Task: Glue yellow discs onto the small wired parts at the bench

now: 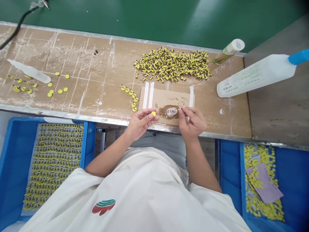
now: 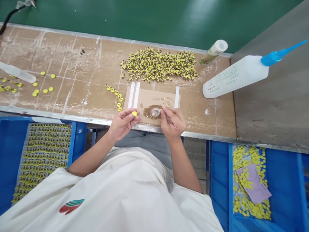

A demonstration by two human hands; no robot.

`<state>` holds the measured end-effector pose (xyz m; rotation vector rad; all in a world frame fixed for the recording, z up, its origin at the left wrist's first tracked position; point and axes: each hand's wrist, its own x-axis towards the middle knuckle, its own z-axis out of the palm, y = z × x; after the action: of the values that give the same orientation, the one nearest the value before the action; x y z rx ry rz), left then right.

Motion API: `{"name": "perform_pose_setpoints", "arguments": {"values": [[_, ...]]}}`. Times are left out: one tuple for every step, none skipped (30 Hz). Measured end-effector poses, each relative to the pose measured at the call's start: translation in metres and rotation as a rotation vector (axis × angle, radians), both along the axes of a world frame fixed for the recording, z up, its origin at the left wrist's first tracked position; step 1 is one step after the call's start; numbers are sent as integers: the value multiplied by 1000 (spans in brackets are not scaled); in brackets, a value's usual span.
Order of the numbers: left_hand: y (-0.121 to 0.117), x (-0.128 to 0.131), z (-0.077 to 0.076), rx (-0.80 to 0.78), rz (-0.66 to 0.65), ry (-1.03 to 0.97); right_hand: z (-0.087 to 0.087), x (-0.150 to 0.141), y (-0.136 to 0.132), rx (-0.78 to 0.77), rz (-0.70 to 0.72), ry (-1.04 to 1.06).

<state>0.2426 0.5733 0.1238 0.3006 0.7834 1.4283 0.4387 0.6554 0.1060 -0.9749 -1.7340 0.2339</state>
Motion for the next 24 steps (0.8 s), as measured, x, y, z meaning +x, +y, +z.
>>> {"name": "perform_pose_setpoints", "arguments": {"values": [[0, 0, 0, -4, 0, 1, 0, 0, 0, -7, 2, -7], [0, 0, -1, -10, 2, 2, 0, 0, 0, -19, -2, -18], [-1, 0, -1, -16, 5, 2, 0, 1, 0, -32, -8, -32], [-1, 0, -1, -21, 6, 2, 0, 1, 0, -44, -13, -45], [-1, 0, -1, -24, 8, 1, -1, 2, 0, -50, -16, -56], [0, 0, -1, -25, 9, 0, -1, 2, 0, -53, -16, -62], [0, 0, -1, -26, 10, 0, -1, 2, 0, -54, -15, -66], [0, 0, 0, -26, 11, 0, -1, 3, 0, -52, -12, -68], [0, 0, 1, -27, 11, 2, -1, 3, 0, -50, -7, -68], [0, 0, 1, -27, 11, 5, 0, 2, 1, -46, 3, -67], [0, 0, 1, -28, 11, 9, 0, 2, 1, -38, 16, -62], [0, 0, 2, -28, 11, 14, 1, 1, 1, -28, 30, -55], [0, 0, 1, -27, 10, 17, 2, 1, 1, -16, 44, -47], [0, 0, 1, -24, 9, 18, 2, 0, 1, -6, 56, -40], [-1, 0, 1, -17, 7, 17, 2, 0, 2, 2, 63, -34], [-1, 0, 0, -9, 4, 14, 2, 0, 1, 3, 64, -32], [-1, 0, -1, -1, 1, 10, 2, 0, 1, -2, 58, -30], [-1, 0, -1, 7, 0, 8, 2, 0, 1, -15, 50, -19], [-1, -1, -1, 10, 2, 7, 1, 0, 0, -35, 40, 7], [-1, -1, -1, 9, 5, 7, 1, -1, -1, -62, 30, 53], [-2, -1, 0, 3, 9, 7, 2, -2, -2, -98, 17, 123], [-2, -1, 1, -6, 13, 6, 3, -3, -3, -143, 0, 211], [-2, -1, 2, -18, 17, 2, 6, -4, -6, -195, -19, 308], [-2, 0, 3, -31, 19, -5, 9, -7, -8, -252, -39, 404]]}}
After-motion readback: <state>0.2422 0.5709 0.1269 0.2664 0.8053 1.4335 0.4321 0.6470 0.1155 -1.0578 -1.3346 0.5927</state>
